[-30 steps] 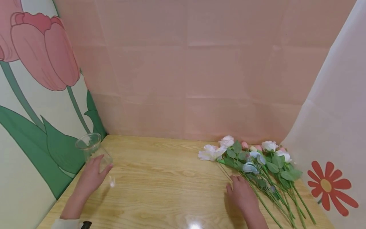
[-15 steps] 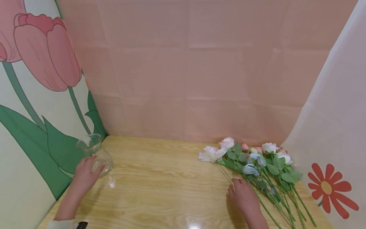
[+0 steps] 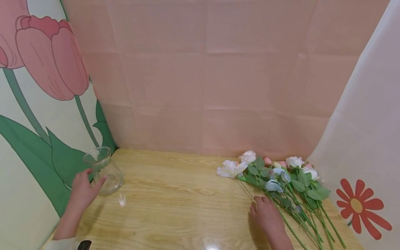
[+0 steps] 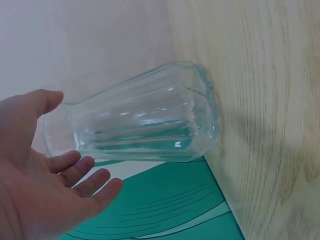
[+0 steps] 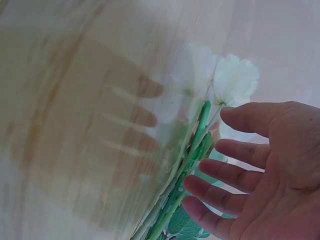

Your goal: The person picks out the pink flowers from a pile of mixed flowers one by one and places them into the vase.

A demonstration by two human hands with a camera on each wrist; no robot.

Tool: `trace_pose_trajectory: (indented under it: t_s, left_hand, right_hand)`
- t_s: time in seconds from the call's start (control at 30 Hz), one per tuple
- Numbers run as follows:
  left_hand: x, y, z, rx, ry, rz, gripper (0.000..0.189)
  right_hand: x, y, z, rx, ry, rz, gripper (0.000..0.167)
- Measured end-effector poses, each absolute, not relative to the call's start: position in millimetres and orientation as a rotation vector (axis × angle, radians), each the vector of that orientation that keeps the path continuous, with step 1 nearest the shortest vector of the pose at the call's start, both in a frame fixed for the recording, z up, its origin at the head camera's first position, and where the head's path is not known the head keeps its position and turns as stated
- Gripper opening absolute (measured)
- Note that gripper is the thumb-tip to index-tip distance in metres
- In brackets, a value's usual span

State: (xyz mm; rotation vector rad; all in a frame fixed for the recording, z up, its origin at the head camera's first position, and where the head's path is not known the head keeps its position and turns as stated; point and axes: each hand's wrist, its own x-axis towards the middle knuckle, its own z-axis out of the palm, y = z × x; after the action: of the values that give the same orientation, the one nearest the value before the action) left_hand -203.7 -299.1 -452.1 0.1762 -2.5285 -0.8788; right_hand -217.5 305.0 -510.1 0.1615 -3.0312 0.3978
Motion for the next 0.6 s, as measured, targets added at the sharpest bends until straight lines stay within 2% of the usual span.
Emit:
trace_pose_trajectory:
  t_s: [0.6]
  left_hand:
    - [-235, -315, -452, 0.323, -2.450, -1.203, 0.090]
  right_hand:
    - [-219, 317, -517, 0.150, -3.016, 0.392, 0.037]
